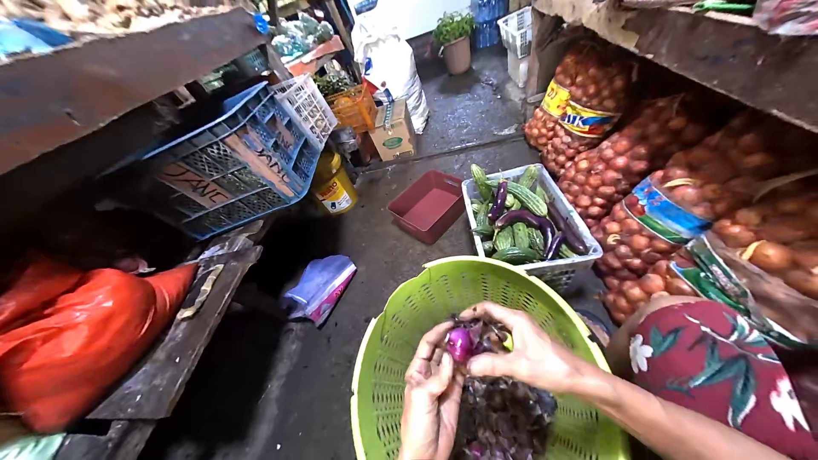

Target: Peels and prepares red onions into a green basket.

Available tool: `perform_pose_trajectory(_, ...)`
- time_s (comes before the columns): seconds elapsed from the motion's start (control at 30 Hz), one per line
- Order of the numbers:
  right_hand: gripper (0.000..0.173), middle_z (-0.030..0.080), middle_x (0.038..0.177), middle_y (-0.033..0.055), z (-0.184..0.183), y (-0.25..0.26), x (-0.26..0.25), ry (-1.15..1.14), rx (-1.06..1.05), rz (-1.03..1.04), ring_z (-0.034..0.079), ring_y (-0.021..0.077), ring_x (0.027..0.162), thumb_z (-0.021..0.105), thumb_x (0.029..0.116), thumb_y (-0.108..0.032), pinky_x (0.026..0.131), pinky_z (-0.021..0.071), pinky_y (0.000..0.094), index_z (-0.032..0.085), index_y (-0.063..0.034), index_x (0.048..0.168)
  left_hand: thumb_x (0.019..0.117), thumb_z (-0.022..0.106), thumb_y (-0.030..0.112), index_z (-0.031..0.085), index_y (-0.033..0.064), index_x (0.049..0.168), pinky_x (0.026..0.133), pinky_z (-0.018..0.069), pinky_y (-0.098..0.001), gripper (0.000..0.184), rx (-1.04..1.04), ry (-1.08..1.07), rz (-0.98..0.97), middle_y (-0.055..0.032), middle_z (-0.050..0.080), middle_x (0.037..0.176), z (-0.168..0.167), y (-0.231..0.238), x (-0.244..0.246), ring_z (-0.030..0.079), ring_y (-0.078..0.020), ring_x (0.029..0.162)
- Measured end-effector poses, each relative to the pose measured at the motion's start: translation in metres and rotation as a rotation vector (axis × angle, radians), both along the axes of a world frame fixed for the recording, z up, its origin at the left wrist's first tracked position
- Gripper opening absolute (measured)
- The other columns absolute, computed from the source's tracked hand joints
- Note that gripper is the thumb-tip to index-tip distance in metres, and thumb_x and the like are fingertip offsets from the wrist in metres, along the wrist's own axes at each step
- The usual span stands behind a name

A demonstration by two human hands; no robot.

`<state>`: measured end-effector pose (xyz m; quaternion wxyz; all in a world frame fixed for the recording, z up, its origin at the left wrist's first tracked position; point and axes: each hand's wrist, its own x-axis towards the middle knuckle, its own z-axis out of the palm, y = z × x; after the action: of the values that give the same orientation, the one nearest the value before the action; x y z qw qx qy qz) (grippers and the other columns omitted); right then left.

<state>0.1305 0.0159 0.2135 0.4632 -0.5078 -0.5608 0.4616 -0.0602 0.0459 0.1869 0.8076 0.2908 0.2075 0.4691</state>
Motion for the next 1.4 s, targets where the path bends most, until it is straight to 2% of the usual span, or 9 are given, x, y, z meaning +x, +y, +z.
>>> perform_pose_trajectory(0.23, 0.029, 0.075, 0.099, 0.002, 0.004, -0.003, 0.0, -0.114, -0.03, -0.044, 0.067, 0.0017, 0.086, 0.082, 0.0832, -0.019, 0.079, 0.0533, 0.0221, 0.076, -0.0062, 0.108, 0.0705, 0.09, 0.014, 0.065, 0.0008, 0.119, 0.086, 0.0613, -0.0314, 0.056, 0.199, 0.341, 0.153, -0.0126, 0.072, 0.114, 0.0, -0.006, 0.007, 0.073, -0.0176, 0.1)
perform_pose_trajectory(0.4, 0.016, 0.072, 0.079, 0.0087, -0.01, -0.005, 0.0, -0.318, 0.278, -0.086, 0.066, 0.0121, 0.069, 0.069, 0.0897, -0.016, 0.064, 0.0524, 0.0298, 0.076, -0.0023, 0.095, 0.0786, 0.084, 0.01, 0.068, 0.0011, 0.12, 0.085, 0.0615, -0.0292, 0.045, 0.388, 0.426, 0.188, -0.0077, 0.072, 0.113, -0.003, -0.004, 0.004, 0.072, -0.0136, 0.096)
perform_pose_trajectory(0.57, 0.012, 0.069, 0.074, 0.0071, -0.019, -0.005, -0.006, -0.377, 0.414, -0.212, 0.064, 0.0124, 0.063, 0.068, 0.084, -0.014, 0.057, 0.0514, 0.0292, 0.074, -0.0045, 0.089, 0.0828, 0.083, 0.019, 0.069, 0.0023, 0.121, 0.09, 0.0594, -0.0284, 0.043, 0.464, 0.455, 0.179, -0.0064, 0.072, 0.114, -0.008, -0.003, 0.004, 0.071, -0.0126, 0.1)
perform_pose_trajectory(0.73, 0.014, 0.066, 0.079, -0.0015, 0.006, -0.003, 0.005, -0.034, -0.044, -0.088, 0.055, 0.0001, 0.065, 0.065, 0.0901, -0.013, 0.061, 0.0446, 0.0196, 0.074, -0.0065, 0.099, 0.0791, 0.085, 0.017, 0.061, 0.0034, 0.131, 0.093, 0.0582, -0.034, 0.059, 0.233, 0.231, 0.045, -0.0116, 0.071, 0.12, -0.006, -0.004, 0.004, 0.071, -0.0185, 0.107)
perform_pose_trajectory(0.87, 0.011, 0.058, 0.067, -0.0069, 0.007, 0.0, 0.004, 0.494, -0.229, -0.069, 0.041, -0.0007, 0.044, 0.06, 0.0932, -0.003, 0.041, 0.0349, 0.0163, 0.068, -0.0093, 0.098, 0.0851, 0.08, 0.013, 0.06, 0.0036, 0.135, 0.096, 0.0577, -0.0396, 0.054, 0.062, -0.03, -0.053, -0.0166, 0.068, 0.127, -0.004, -0.001, 0.003, 0.07, -0.0251, 0.11)
perform_pose_trajectory(1.0, 0.017, 0.07, 0.093, 0.0021, -0.006, -0.003, -0.002, -0.006, 0.06, -0.099, 0.06, 0.0023, 0.078, 0.063, 0.094, -0.012, 0.071, 0.049, 0.0202, 0.073, -0.0049, 0.105, 0.0764, 0.089, 0.024, 0.062, 0.0027, 0.129, 0.09, 0.0601, -0.034, 0.062, 0.052, 0.156, 0.049, -0.0119, 0.07, 0.119, -0.004, -0.004, 0.006, 0.072, -0.019, 0.104)
perform_pose_trajectory(1.1, 0.017, 0.071, 0.093, 0.0105, -0.013, -0.006, -0.009, -0.132, 0.219, -0.054, 0.064, 0.0088, 0.084, 0.063, 0.0925, -0.011, 0.076, 0.0508, 0.0235, 0.072, 0.0, 0.102, 0.0707, 0.086, 0.007, 0.063, 0.0011, 0.117, 0.077, 0.062, -0.0285, 0.052, 0.065, 0.371, 0.177, -0.0085, 0.073, 0.102, -0.001, -0.008, 0.012, 0.073, -0.013, 0.088)
perform_pose_trajectory(1.23, 0.011, 0.059, 0.071, -0.0085, 0.003, -0.007, -0.006, 0.35, -0.098, 0.035, 0.048, -0.0033, 0.053, 0.059, 0.0923, -0.009, 0.049, 0.0392, 0.0144, 0.066, -0.01, 0.1, 0.076, 0.088, 0.014, 0.066, 0.0021, 0.12, 0.079, 0.0622, -0.0306, 0.05, 0.088, 0.206, 0.113, -0.0116, 0.074, 0.103, 0.0, -0.007, 0.007, 0.074, -0.015, 0.089)
perform_pose_trajectory(1.4, 0.013, 0.056, 0.064, -0.0063, 0.008, -0.006, 0.002, 0.858, -0.347, 0.215, 0.044, -0.0011, 0.044, 0.054, 0.0913, -0.008, 0.041, 0.0386, 0.0144, 0.063, -0.0175, 0.095, 0.0869, 0.077, 0.012, 0.069, 0.0065, 0.122, 0.087, 0.0608, -0.0335, 0.036, 0.088, -0.107, -0.137, -0.0131, 0.073, 0.111, -0.001, -0.001, -0.002, 0.073, -0.0191, 0.098)
